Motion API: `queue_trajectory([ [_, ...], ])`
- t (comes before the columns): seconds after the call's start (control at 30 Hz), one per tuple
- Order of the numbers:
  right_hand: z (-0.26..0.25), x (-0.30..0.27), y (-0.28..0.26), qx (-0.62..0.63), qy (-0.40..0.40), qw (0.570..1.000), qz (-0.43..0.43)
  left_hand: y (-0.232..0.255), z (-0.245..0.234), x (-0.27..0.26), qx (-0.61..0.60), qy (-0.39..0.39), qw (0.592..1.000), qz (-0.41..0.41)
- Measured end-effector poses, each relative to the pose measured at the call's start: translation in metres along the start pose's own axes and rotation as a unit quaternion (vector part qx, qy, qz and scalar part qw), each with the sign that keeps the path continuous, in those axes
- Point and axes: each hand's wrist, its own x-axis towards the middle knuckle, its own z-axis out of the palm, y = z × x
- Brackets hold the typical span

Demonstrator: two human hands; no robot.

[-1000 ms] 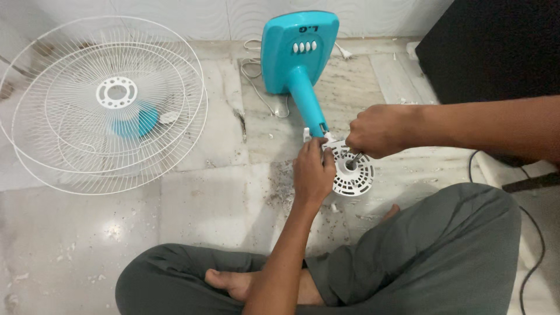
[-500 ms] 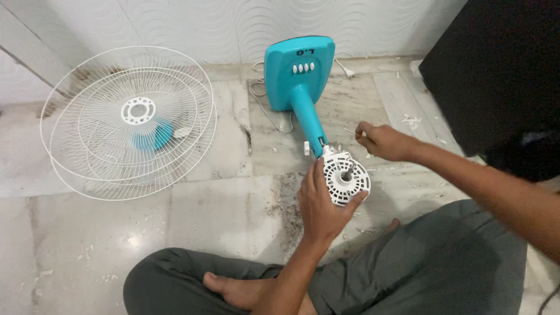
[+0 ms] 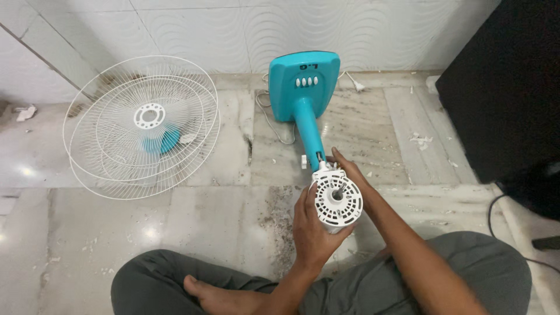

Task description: The person sits on the floor and uses a screwdriver to tighten screws on the central hub of a fan. They then attach the front wire cage to the fan assembly.

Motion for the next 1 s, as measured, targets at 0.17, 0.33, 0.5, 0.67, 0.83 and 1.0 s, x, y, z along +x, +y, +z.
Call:
queue_trajectory([
  [0.17,0.016,0.007,-0.003,0.043,-0.087,0.995,0.021,-0.006,0.001,0.001,0.016,0.029,0.999,0.038],
  [0.33,0.025,0.011,-0.001,0.102,-0.093,0.990,0.034,-0.014,-0.004,0.006,-0.002,0.001,0.997,0.078],
  [0.5,0.014,0.009,0.003,0.170,-0.009,0.985,-0.006,-0.023,-0.008,0.019,-0.057,-0.049,0.994,0.076],
  [0.67,0.011,-0.004,0.015,0.234,0.122,0.959,-0.106,-0.024,-0.008,0.017,-0.089,-0.048,0.994,0.050],
  [0.83,0.025,-0.016,0.028,0.237,0.280,0.905,-0.214,-0.025,-0.002,0.017,-0.059,0.009,0.997,-0.042],
  [1.0,0.043,-0.023,0.035,0.311,0.297,0.868,-0.249,-0.031,0.000,0.023,-0.053,0.040,0.994,-0.086],
])
